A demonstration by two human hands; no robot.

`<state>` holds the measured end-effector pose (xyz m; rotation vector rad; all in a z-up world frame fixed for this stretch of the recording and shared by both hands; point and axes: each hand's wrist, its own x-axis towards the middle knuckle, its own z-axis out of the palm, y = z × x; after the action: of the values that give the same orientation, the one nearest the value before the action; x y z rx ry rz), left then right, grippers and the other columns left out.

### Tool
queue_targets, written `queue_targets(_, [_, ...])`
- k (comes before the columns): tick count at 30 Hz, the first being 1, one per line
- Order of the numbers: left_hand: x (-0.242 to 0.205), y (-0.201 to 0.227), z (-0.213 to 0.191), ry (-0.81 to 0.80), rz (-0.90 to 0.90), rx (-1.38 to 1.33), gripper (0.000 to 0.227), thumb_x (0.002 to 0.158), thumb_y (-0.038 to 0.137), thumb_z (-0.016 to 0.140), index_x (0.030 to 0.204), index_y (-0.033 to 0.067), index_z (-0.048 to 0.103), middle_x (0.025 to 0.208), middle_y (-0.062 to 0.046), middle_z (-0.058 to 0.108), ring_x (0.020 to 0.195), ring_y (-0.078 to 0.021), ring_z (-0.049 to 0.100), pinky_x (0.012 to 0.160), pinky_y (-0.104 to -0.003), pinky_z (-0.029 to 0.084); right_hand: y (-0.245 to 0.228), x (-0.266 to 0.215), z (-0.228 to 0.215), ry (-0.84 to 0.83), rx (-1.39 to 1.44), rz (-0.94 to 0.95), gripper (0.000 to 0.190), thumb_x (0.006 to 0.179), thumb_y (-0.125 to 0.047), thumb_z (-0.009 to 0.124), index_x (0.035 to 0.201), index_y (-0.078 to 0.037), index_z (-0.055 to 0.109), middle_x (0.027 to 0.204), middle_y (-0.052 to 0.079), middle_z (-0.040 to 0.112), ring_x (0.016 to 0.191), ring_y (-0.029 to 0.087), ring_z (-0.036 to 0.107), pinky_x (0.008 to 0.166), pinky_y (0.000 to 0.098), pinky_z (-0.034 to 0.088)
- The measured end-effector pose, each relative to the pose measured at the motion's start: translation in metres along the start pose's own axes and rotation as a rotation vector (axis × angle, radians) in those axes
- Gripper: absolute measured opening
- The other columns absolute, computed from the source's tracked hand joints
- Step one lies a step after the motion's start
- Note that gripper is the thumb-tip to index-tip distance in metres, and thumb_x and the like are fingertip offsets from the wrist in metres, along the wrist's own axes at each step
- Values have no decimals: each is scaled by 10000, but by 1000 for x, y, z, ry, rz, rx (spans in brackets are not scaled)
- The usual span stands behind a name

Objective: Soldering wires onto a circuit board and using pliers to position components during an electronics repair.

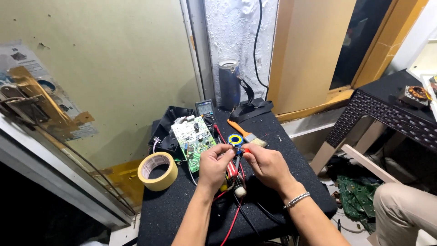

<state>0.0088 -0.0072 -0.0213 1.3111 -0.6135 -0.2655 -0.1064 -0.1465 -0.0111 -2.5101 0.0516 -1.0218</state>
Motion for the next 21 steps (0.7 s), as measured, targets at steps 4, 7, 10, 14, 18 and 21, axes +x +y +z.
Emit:
queue_targets(4, [-4,10,4,-10,-11,68,107,853,28,754,933,21,824,765,-44,731,609,-30,497,565,-225,496,-2,2,0,6,-10,2,314,1041,-455,437,1117,-260,671,727,138,709,718,439,701,600,519,584])
queue_targets(7, [-4,9,0,13,-5,52,104,871,38,748,945,18,819,790,-43,735,620,-29,486,566,-232,489,-3,1,-1,11,-6,4,315,1045,-450,438,1108,-248,671,723,145,707,707,442,700,594,520,583])
queue_targets(10, [2,4,-4,9,14,67,107,889,56,748,957,10,816,820,-41,745,638,-27,477,568,-229,480,-3,3,-3,3,-2,5,310,1043,-446,441,1115,-253,672,732,139,712,711,433,704,603,513,588])
queue_targets(14, [-2,-4,2,-20,-21,82,113,865,47,738,937,22,821,828,-62,770,642,-39,503,598,-266,532,-4,4,-3,-10,-7,15,300,1039,-440,445,1124,-266,674,746,131,717,728,427,705,613,514,590])
queue_targets(18, [-4,1,4,-25,-11,103,108,861,41,739,924,22,824,811,-65,773,634,-41,506,597,-253,532,0,1,-1,-19,-6,22,297,1041,-429,446,1120,-260,678,745,132,721,722,425,710,619,514,594])
queue_targets(21, [-7,5,3,4,9,65,112,867,48,737,937,5,813,820,-41,765,661,-39,515,616,-263,543,3,-1,1,-16,6,30,302,1041,-438,445,1122,-264,678,755,138,721,733,433,704,614,522,588])
